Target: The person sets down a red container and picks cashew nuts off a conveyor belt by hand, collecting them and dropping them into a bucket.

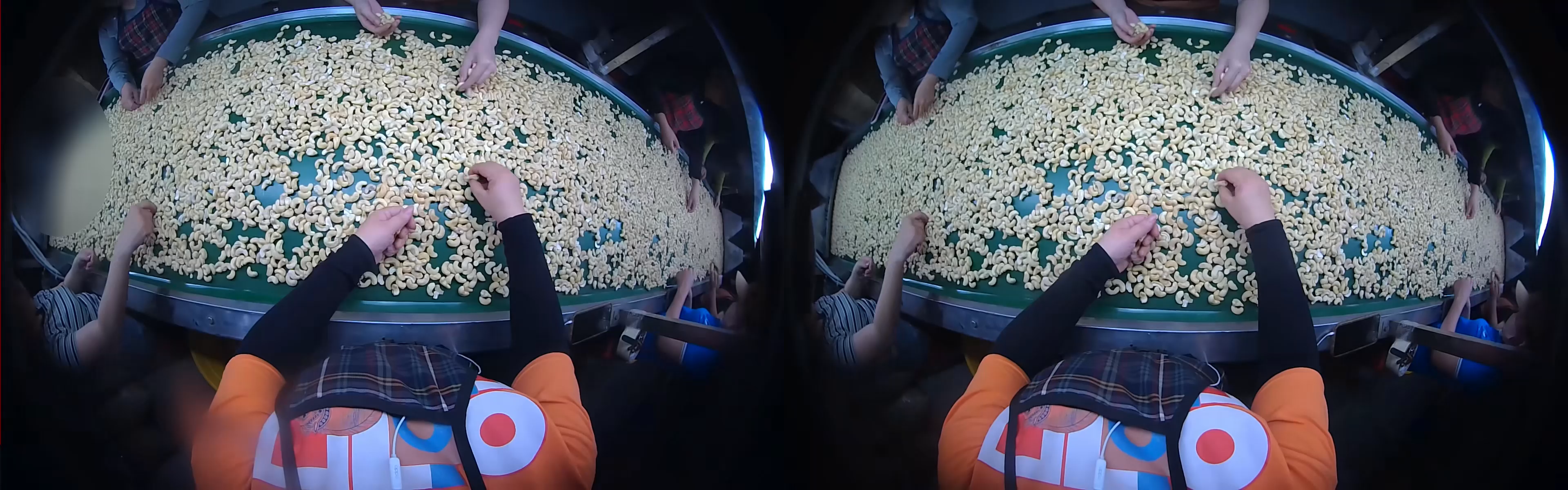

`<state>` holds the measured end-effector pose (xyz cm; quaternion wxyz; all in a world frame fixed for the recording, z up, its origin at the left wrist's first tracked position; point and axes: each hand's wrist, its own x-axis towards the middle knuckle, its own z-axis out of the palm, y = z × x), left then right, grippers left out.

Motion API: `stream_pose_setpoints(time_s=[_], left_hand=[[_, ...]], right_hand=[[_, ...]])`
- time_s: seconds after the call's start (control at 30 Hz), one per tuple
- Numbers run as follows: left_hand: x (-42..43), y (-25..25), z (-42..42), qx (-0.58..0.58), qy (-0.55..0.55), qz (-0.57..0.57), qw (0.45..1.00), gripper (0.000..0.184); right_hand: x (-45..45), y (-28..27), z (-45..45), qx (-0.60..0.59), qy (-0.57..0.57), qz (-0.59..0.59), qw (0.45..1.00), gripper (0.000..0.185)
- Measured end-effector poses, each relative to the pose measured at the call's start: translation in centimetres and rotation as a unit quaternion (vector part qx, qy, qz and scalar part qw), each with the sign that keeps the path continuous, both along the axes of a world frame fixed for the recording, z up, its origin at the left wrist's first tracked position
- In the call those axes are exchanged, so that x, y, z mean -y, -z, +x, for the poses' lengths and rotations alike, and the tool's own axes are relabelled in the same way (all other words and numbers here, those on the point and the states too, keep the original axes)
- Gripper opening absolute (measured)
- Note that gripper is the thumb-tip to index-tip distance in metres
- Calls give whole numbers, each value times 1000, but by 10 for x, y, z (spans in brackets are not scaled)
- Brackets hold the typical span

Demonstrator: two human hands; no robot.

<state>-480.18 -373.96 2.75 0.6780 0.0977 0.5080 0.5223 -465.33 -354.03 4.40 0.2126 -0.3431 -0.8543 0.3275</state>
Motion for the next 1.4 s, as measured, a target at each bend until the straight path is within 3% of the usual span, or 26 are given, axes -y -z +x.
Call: stream_pose_setpoints(time_s=[0.1,0.27,0.37,0.4,0.5,0.53,0.6,0.63,0.73,0.83,0.93,1.0,1.07,1.1,1.17,1.2,1.27,1.3,1.4], left_hand=[[8,1,1,17,-3,4,1000,28],[29,-4,-12,21,8,4,1000,28],[38,7,-23,87,-11,31,996,26],[37,2,-25,87,-9,32,996,26],[37,-14,-18,107,-99,-26,989,25],[36,-22,-15,109,-98,-29,989,25],[30,-45,-14,209,-147,-69,964,24],[29,-49,-15,259,-171,-89,947,23],[49,-10,-28,257,-88,-21,962,24],[71,8,-40,256,-43,27,965,26],[90,9,-49,261,-31,55,963,27],[98,4,-53,198,-48,9,979,27],[102,-9,-57,167,-60,-16,984,27],[102,-19,-59,171,-67,-31,982,27],[104,-33,-65,180,-80,-60,979,27],[107,-26,-68,180,-81,-60,978,27],[115,-2,-76,148,-28,-10,989,29],[121,7,-82,130,-4,14,991,29],[142,4,-107,123,8,19,992,27]], right_hand=[[-9,8,-16,98,-97,136,981,10],[-4,8,-22,173,-40,154,972,13],[-7,4,-20,159,29,-3,987,15],[1,-4,-24,158,31,-1,987,15],[50,-21,-27,7,10,-215,976,18],[70,-27,-29,9,12,-217,976,18],[104,-36,-34,-72,-89,-288,951,19],[106,-32,-29,-73,-86,-288,951,19],[95,-3,3,37,24,23,999,19],[97,10,20,138,60,72,986,16],[111,12,9,101,63,17,993,15],[128,2,-7,81,64,-9,995,14],[166,-22,-45,-47,-4,-238,970,10],[176,-26,-60,-46,-6,-240,970,10],[184,-30,-87,-35,-71,-83,993,10],[176,-21,-96,-35,-72,-84,993,10],[154,7,-117,-69,-1,34,997,8],[149,15,-118,-71,-4,33,997,8],[139,22,-128,50,-27,142,988,9]])
